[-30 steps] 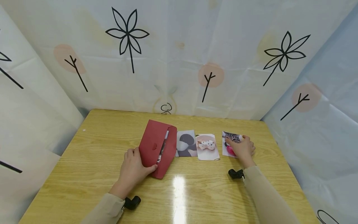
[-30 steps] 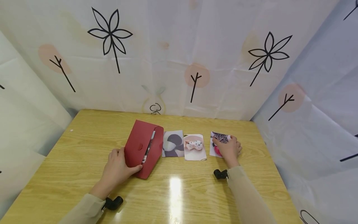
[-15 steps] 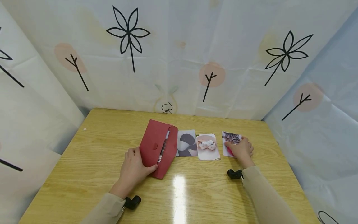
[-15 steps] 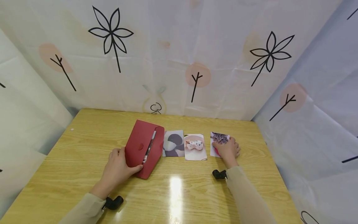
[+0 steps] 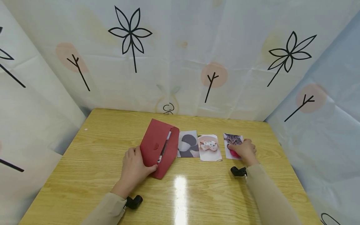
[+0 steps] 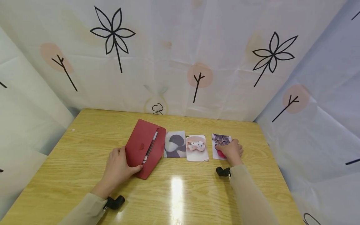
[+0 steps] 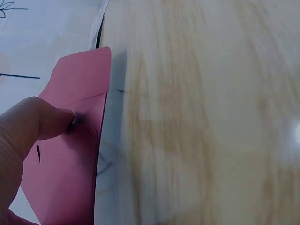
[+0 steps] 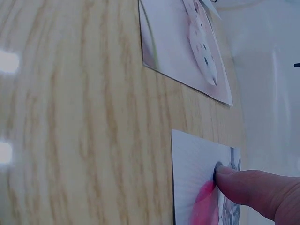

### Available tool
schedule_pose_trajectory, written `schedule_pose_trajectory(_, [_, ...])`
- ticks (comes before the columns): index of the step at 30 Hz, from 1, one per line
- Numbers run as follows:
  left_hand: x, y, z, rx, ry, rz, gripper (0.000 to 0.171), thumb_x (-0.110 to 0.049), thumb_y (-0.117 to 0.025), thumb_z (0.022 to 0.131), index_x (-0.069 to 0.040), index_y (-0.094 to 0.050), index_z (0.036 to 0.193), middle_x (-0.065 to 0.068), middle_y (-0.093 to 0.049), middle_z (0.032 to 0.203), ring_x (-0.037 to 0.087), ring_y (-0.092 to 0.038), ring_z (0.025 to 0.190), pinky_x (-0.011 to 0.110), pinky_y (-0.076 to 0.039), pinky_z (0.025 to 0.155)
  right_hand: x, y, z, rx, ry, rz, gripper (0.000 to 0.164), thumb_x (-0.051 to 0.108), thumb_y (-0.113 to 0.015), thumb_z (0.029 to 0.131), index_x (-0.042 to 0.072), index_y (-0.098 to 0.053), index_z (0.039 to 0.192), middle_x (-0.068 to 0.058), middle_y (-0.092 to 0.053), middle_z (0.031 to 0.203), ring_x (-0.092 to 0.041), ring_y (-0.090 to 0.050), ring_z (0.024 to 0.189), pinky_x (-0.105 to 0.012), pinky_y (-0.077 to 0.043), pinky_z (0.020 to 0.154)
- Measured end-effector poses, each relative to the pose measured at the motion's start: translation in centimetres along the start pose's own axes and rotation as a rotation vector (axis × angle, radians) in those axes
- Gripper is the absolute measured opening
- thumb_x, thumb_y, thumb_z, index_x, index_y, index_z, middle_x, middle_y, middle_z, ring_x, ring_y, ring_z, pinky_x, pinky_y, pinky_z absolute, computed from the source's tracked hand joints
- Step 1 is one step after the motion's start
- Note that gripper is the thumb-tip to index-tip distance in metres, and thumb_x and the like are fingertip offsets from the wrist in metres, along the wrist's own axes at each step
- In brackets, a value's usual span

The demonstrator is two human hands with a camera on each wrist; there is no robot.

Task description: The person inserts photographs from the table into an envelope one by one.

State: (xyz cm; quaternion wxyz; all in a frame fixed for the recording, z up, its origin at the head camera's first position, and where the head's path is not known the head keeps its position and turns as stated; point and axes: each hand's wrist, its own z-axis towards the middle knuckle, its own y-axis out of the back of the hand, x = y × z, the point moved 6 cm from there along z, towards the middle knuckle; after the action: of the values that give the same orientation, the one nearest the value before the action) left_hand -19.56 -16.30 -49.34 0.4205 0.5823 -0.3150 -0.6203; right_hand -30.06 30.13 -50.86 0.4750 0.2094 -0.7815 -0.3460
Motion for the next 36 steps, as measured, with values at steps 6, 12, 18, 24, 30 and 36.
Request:
schedule_pose_trajectory(6, [0.6, 0.4, 0.2, -0.030, 0.006, -0.011, 0.106, -0.049, -0.084, 0.064, 0.014, -0.036, 0.134, 0.028, -0.040, 0.118, 0.041, -0.038, 0.106, 0.054, -0.037, 0.086, -0.5, 0.3, 0.2, -0.004, -0.039, 0.030, 0.100, 0.054, -0.071, 0.080, -0.015, -0.027, 0.137, -0.040, -0.022, 0.133, -0.052, -0.023, 0.122, -0.062, -0.023, 0.100])
schedule_pose_trajectory(12, [1.0, 0.5, 0.2, -0.032, 0.005, -0.025, 0.108, -0.047, -0.085, 0.064, 0.014, -0.033, 0.137, 0.030, -0.038, 0.123, 0.043, -0.035, 0.109, 0.056, -0.035, 0.089, -0.6, 0.3, 0.4, -0.023, -0.064, 0.009, 0.102, 0.056, -0.070, 0.080, -0.018, -0.025, 0.134, -0.040, -0.024, 0.131, -0.053, -0.024, 0.120, -0.062, -0.023, 0.099])
schedule_pose_trajectory(18, [1.0, 0.4, 0.2, -0.029, -0.002, -0.019, 0.109, -0.047, -0.085, 0.064, 0.014, -0.033, 0.137, 0.030, -0.037, 0.124, 0.043, -0.036, 0.110, 0.056, -0.035, 0.089, -0.8, 0.3, 0.6, -0.034, -0.056, 0.002, 0.100, 0.052, -0.072, 0.080, -0.017, -0.024, 0.134, -0.040, -0.023, 0.132, -0.052, -0.024, 0.120, -0.062, -0.023, 0.100])
schedule_pose_trajectory(24, [0.9, 0.5, 0.2, -0.026, 0.001, -0.027, 0.108, -0.048, -0.085, 0.064, 0.013, -0.033, 0.137, 0.029, -0.037, 0.125, 0.042, -0.035, 0.112, 0.056, -0.034, 0.091, -0.9, 0.2, 0.6, -0.053, -0.003, 0.059, 0.093, 0.047, -0.074, 0.080, -0.009, -0.026, 0.137, -0.035, -0.034, 0.129, -0.051, -0.033, 0.120, -0.060, -0.028, 0.098])
schedule_pose_trajectory(30, [0.7, 0.4, 0.1, -0.004, 0.018, -0.042, 0.107, -0.048, -0.084, 0.065, 0.011, -0.032, 0.138, 0.028, -0.036, 0.126, 0.042, -0.035, 0.114, 0.056, -0.035, 0.091, -0.8, 0.9, 0.3, -0.028, 0.056, 0.103, 0.085, 0.036, -0.067, 0.089, -0.010, -0.017, 0.140, -0.039, -0.037, 0.128, -0.048, -0.041, 0.117, -0.057, -0.033, 0.099])
schedule_pose_trajectory(36, [0.4, 0.4, 0.1, 0.006, 0.019, -0.046, 0.107, -0.049, -0.083, 0.066, 0.011, -0.032, 0.139, 0.028, -0.037, 0.126, 0.041, -0.035, 0.114, 0.055, -0.036, 0.091, 0.0, 2.3, -0.1, -0.022, 0.168, 0.051, 0.064, 0.018, -0.056, 0.095, -0.016, -0.022, 0.139, -0.038, -0.043, 0.125, -0.044, -0.047, 0.114, -0.053, -0.040, 0.095])
